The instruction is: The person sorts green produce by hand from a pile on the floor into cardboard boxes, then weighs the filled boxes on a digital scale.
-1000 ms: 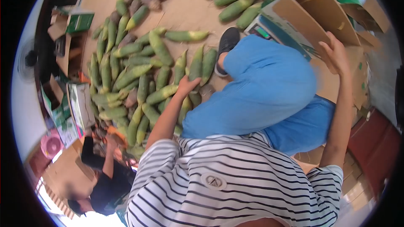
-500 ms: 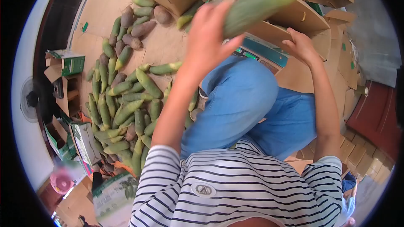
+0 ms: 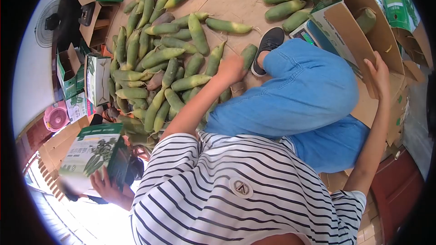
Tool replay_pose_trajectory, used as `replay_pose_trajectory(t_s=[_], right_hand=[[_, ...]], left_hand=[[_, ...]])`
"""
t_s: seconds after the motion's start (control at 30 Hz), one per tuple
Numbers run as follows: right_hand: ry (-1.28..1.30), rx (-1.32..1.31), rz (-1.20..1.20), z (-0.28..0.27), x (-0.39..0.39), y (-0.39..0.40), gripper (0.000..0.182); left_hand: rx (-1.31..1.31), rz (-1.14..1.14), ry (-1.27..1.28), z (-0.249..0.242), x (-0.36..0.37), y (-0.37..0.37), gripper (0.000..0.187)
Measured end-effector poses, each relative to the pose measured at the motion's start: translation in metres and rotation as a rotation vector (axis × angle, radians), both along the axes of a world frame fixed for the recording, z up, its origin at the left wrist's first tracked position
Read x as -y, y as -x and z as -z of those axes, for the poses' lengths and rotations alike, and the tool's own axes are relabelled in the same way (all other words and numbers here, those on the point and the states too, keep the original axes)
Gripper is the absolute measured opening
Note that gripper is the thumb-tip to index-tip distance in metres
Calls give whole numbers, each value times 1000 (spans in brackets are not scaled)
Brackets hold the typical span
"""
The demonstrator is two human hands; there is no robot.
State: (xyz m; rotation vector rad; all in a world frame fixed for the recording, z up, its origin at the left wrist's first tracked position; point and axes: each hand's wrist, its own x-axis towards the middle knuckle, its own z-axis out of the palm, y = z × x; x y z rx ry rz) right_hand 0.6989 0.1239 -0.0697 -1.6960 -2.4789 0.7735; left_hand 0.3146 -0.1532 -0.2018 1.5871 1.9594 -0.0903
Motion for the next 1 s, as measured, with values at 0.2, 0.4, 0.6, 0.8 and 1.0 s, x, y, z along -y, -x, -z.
replay_pose_trajectory(t_s=[0.2, 0.4, 0.6, 0.8, 1.0], right_hand=[[1, 75, -7, 5, -9, -5, 49], [3, -58, -12, 7, -7, -6, 48], [28, -13, 47, 7, -8, -6, 44], [-147, 63, -46, -7, 4, 3, 34], [-160, 70, -55, -10, 3, 0, 28]], left_hand=[[-287, -3, 217, 50, 73, 34, 34], [-397, -99, 506, 62, 119, 97, 41], [-264, 3, 614, 94, 127, 121, 60], [-202, 83, 557, 70, 102, 104, 60], [304, -346, -143, 17, 38, 93, 55]])
